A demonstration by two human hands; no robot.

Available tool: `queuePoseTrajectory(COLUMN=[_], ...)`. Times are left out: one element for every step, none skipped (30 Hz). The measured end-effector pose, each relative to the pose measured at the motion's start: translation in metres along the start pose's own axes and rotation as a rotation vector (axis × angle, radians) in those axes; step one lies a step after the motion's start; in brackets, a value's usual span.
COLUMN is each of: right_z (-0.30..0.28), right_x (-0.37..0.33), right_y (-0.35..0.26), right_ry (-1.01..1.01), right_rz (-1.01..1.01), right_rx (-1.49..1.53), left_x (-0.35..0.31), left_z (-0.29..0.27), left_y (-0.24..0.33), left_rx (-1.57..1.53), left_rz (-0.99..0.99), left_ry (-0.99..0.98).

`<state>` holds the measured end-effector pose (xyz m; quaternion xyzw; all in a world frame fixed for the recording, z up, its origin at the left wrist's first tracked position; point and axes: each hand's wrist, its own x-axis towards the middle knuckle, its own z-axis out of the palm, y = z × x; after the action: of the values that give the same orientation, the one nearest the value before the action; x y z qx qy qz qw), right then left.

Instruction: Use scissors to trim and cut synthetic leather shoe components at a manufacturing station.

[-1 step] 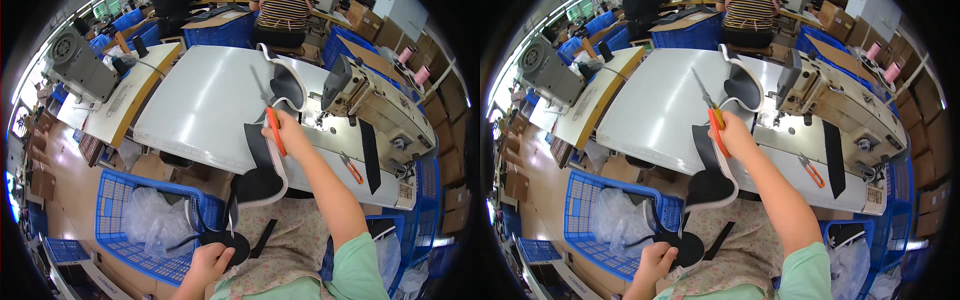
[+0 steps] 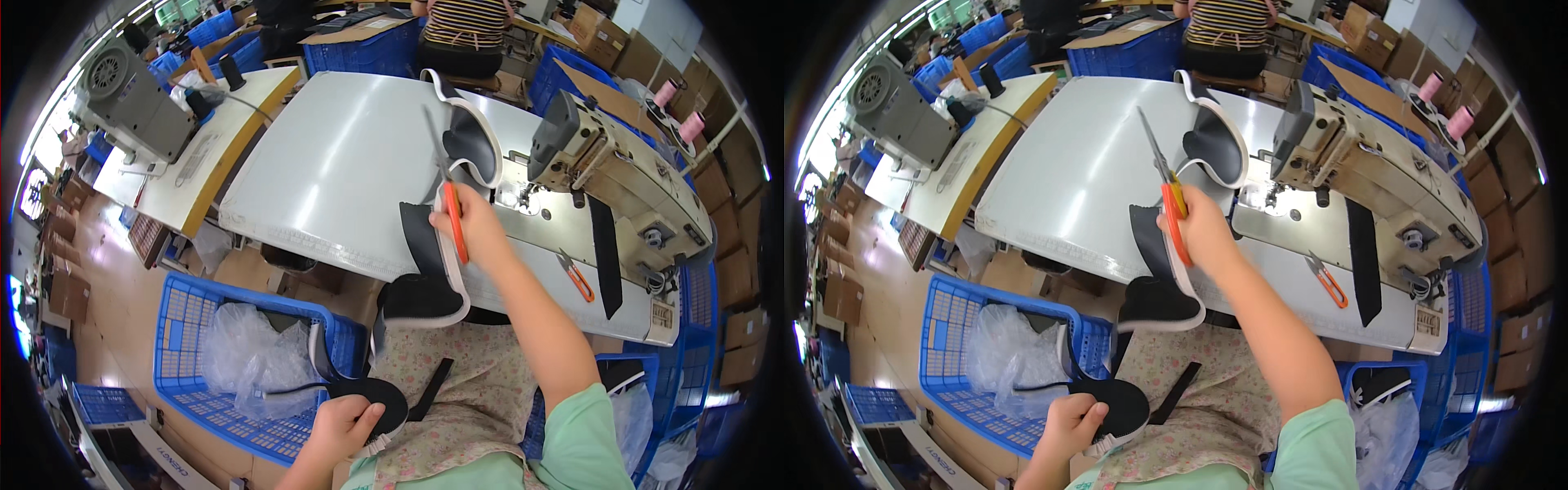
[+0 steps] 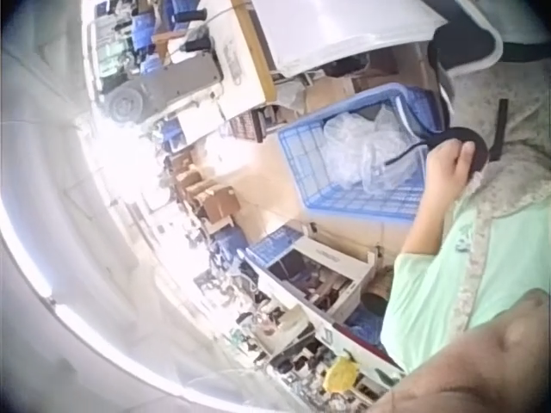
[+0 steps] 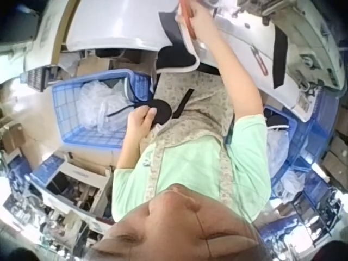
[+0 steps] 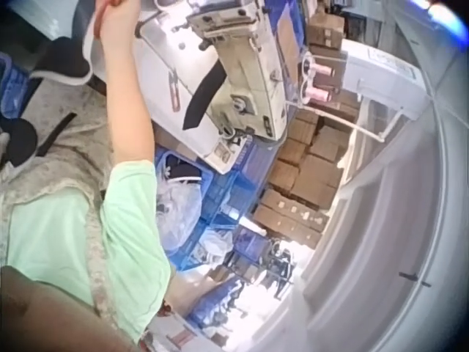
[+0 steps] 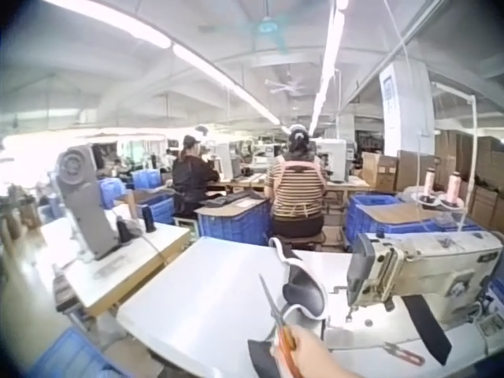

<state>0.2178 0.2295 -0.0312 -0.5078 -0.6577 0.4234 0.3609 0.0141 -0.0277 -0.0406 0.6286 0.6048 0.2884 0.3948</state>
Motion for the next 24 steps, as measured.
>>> queuePoseTrajectory(right_z=[0.007,0.016,0.025,0.035,0.042,0.049,0.055,0.061,0.067,0.073,0.079,0.083,0.085,0.084,0.083,0.082,0.081,0.08,0.077,0.075,0.073,0.071,0.071,0.071], right_x=[-0.017,-0.037,-0.055,-0.073,-0.09,-0.104,-0.119,-0.132,-0.144,-0.155,-0.164,-0.171,-0.174,-0.176,-0.178,-0.179,-0.18,-0.18,-0.18,-0.18,-0.18,-0.18,-0.18,-0.179], right_y=[0.0,-0.003,-0.01,-0.018,-0.023,-0.014,-0.004,-0.002,-0.001,0.002,-0.001,0.002,0.005,0.007,0.01,0.011,0.01,0.006,0.003,-0.003,-0.009,-0.011,-0.011,-0.011], right_ry=[0.092,0.11,0.124,0.112,0.107,0.089,0.075,0.057,0.039,0.062,0.022,-0.006,-0.027,-0.031,-0.032,-0.029,-0.026,-0.05,-0.074,-0.071,-0.102,-0.129,-0.121,-0.122], right_rz=[-0.052,-0.053,-0.058,-0.032,-0.007,-0.003,0.004,0.019,0.033,-0.088,0.015,0.017,0.017,0.02,-0.012,-0.043,-0.04,-0.041,-0.043,-0.043,-0.058,-0.072,-0.071,-0.121], right_rx=[0.151,0.122,0.098,0.145,0.192,0.276,0.359,0.332,0.306,0.205,0.29,0.314,0.337,0.335,0.284,0.234,0.232,0.187,0.141,0.138,0.07,0.001,-0.002,-0.029], left_x=[0.002,0.005,0.009,0.015,0.022,0.03,0.04,0.047,0.054,0.06,0.065,0.07,0.075,0.077,0.079,0.081,0.082,0.083,0.086,0.088,0.087,0.087,0.087,0.088], left_z=[0.001,0.003,0.003,0.004,0.009,0.015,0.02,0.024,0.027,0.032,0.035,0.039,0.041,0.041,0.042,0.043,0.044,0.045,0.048,0.049,0.051,0.053,0.055,0.054], left_y=[-0.003,-0.009,-0.011,-0.006,-0.013,-0.015,-0.016,-0.018,-0.02,-0.022,-0.022,-0.022,-0.021,-0.021,-0.02,-0.019,-0.018,-0.02,-0.023,-0.024,-0.023,-0.022,-0.021,-0.02], left_rx=[-0.009,-0.075,-0.136,-0.207,-0.344,-0.46,-0.578,-0.58,-0.617,-0.654,-0.654,-0.659,-0.665,-0.577,-0.58,-0.549,-0.518,-0.521,-0.538,-0.556,-0.56,-0.663,-0.764,-0.767], left_rz=[-0.009,-0.017,-0.028,-0.057,-0.051,-0.031,-0.01,-0.017,0.056,0.128,0.118,0.139,0.165,0.186,0.182,0.215,0.249,0.248,0.269,0.289,0.292,0.259,0.225,0.228], left_ry=[0.009,0.033,0.063,0.139,0.184,0.245,0.303,0.306,0.358,0.405,0.413,0.467,0.516,0.542,0.542,0.606,0.668,0.664,0.685,0.705,0.702,0.666,0.627,0.62])
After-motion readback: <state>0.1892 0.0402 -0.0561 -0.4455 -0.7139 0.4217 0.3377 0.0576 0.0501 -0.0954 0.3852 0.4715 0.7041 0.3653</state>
